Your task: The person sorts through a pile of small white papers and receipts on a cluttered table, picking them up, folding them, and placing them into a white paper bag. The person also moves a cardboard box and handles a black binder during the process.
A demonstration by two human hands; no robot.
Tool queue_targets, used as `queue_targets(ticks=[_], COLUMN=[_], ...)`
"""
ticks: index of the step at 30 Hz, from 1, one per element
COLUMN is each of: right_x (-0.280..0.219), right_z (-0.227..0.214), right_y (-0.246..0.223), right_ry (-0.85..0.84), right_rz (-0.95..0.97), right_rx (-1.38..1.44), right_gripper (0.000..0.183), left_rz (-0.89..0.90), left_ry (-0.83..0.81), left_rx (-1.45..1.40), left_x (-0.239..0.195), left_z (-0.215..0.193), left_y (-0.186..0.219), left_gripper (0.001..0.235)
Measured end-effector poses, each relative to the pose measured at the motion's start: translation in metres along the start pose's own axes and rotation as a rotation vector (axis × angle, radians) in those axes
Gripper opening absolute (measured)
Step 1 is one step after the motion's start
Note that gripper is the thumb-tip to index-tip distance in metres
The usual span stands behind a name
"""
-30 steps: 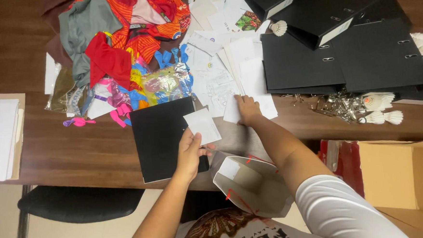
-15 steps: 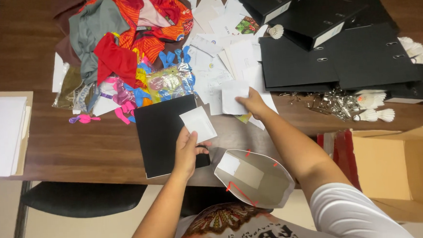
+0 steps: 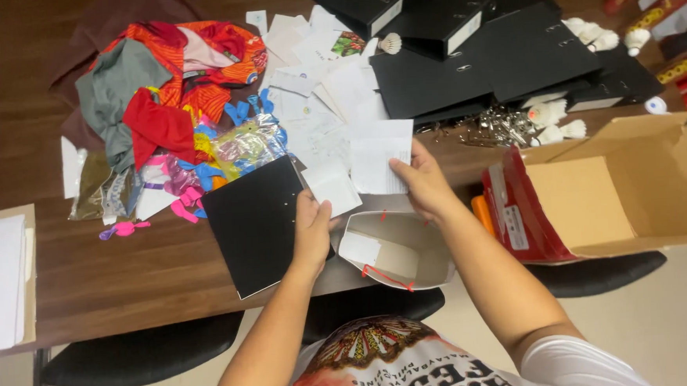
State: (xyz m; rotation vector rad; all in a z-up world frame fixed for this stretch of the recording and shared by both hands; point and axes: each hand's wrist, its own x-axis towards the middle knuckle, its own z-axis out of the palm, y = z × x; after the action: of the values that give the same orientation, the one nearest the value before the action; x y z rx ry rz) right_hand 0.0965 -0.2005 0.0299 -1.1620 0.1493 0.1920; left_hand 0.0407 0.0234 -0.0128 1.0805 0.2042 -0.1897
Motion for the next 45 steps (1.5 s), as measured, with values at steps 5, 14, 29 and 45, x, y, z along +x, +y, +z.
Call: queue_targets(ticks=[5,14,29,45], right_x=[-0.029,-0.052,-0.072,-0.074], right_z=[0.012,0.038,0.047,0.041], right_y=[0.012,0.011,0.006,0.004], right_ry=[-0.018,-0.043,-0.089,-0.095], right_rz=[0.055,0.14,0.029,0.043], right_rx=[0.013,0.048,-0.092,-0.033], right_gripper=[0.042,0.043,0.056,0.054], left_rz=[0.234,0.16,0.103,0.077], left_ry=[-0.031,0.071,0.082,-0.104], left_rx=[0.255,0.136,0.064,0.2], left_x=[-0.005,-0.023,-0.042,-0.038], left_z=[0.001,0.005,0.012,0.004], left_y=[-0.016,-0.001,0.007,-0.011], left_gripper=[0.024,0.03,0.036,0.029])
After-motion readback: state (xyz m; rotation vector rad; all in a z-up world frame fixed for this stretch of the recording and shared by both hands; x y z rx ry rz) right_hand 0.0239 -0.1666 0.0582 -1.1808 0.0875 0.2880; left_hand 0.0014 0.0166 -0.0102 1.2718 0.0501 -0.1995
